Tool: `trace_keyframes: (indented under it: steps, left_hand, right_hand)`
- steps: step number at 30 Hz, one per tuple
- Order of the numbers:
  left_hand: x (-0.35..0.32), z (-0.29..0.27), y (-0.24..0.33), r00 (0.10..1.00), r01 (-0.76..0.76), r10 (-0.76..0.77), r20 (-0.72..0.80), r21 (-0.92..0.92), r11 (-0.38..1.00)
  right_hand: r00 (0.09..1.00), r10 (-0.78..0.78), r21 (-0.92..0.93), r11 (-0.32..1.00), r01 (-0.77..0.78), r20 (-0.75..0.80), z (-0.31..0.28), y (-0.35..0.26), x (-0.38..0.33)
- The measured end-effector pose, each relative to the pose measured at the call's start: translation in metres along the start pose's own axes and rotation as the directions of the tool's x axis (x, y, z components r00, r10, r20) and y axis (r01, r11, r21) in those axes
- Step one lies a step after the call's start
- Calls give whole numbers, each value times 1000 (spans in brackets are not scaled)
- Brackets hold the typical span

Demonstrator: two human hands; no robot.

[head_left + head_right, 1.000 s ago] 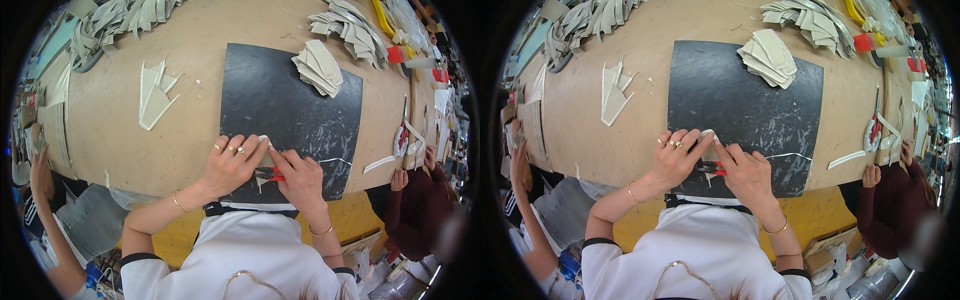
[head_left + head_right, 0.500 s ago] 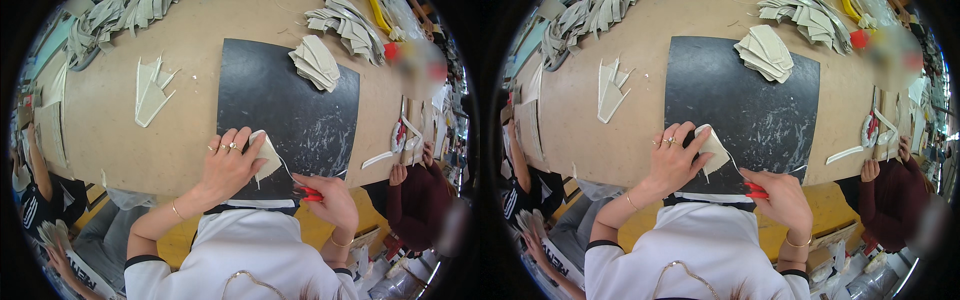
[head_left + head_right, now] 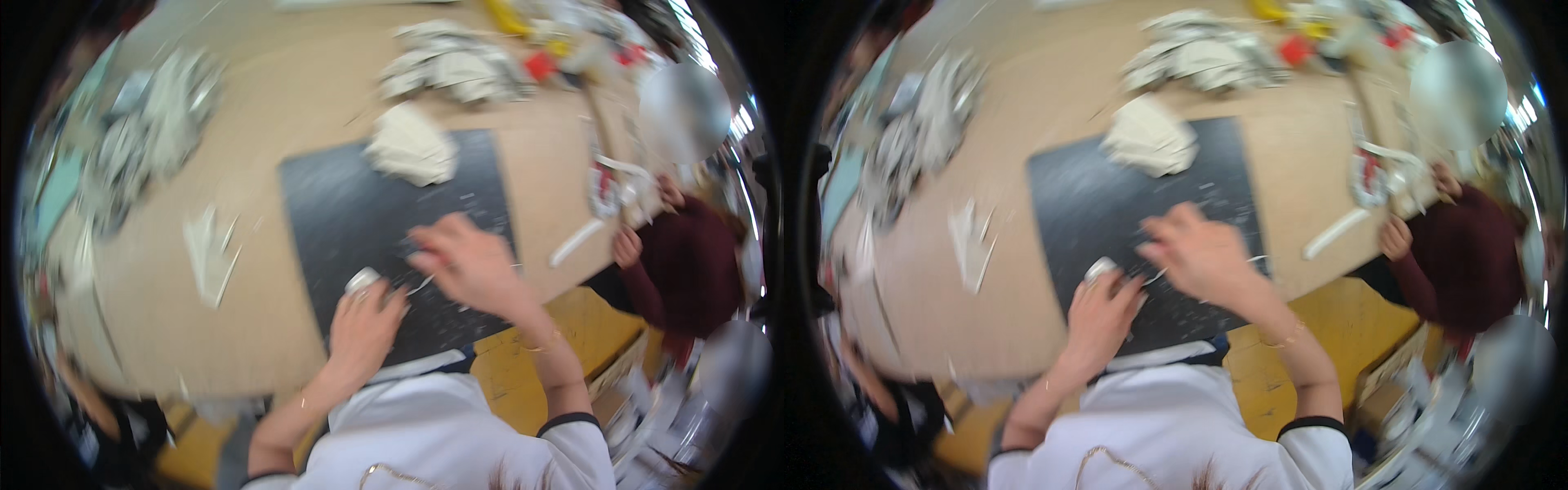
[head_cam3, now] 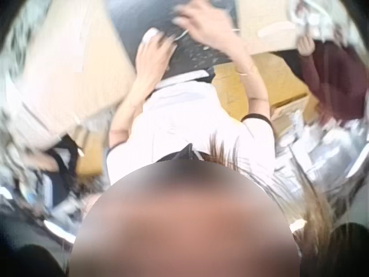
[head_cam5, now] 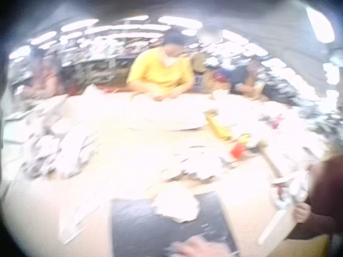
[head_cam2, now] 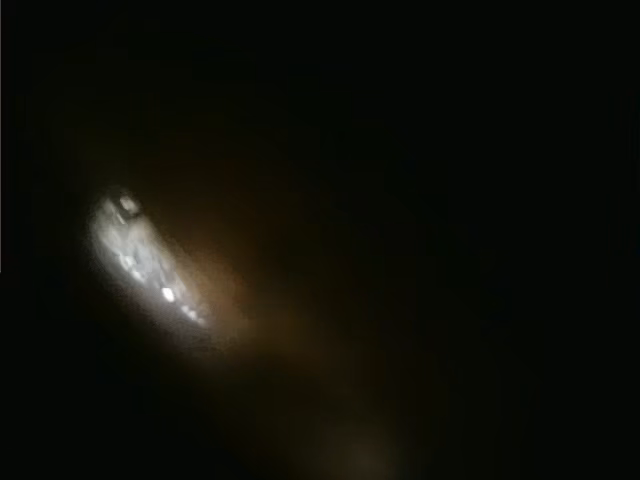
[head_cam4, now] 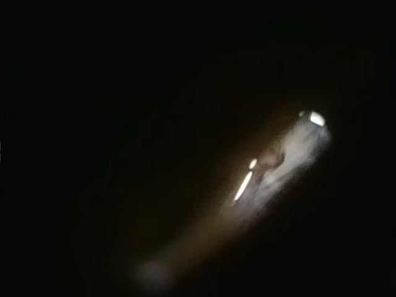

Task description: The person uses red-handled scissors to trim the edges of small beige fabric pieces on a black cutting mat. They repeatedly pick up pieces, trim them, and place them back on the table. Other workers are visible in the background performing similar tasks.

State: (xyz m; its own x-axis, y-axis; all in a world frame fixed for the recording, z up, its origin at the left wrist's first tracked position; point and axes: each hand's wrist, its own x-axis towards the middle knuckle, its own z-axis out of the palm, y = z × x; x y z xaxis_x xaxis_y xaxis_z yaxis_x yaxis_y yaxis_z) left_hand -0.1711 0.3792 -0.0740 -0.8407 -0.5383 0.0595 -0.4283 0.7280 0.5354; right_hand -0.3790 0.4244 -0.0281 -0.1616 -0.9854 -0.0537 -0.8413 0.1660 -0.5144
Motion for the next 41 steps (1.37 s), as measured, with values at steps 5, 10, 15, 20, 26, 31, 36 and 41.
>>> trace_keyframes:
  steps: [5,10,15,20,26,31,36,41]
  left_hand:
    - [-3,-4,5,999,-9,9,-39,-8,1000]
    - [4,0,-3,1000,-28,28,-12,-17,999]
    - [1,0,-11,995,-98,98,-6,-50,994]
    - [3,15,-17,982,-155,155,-112,10,988]
    - [-16,6,-7,979,-98,75,-191,-114,989]
    - [-28,13,-7,976,39,-97,-193,-284,958]
    - [-22,12,2,941,14,-110,-320,-290,957]
    - [-22,13,0,929,-2,-103,-356,-283,959]
  right_hand:
    - [990,-134,92,987,129,49,9,3,15]
    - [973,-184,146,975,164,136,19,15,27]
    - [979,-173,174,973,153,106,21,21,25]
    - [984,-167,189,970,154,58,18,21,20]
    - [984,-147,-46,987,152,97,12,22,16]
    - [943,-332,-96,939,329,-19,9,30,-1]
    - [936,-306,-95,941,325,172,4,19,-3]
    - [918,-350,-35,931,363,186,11,16,0]
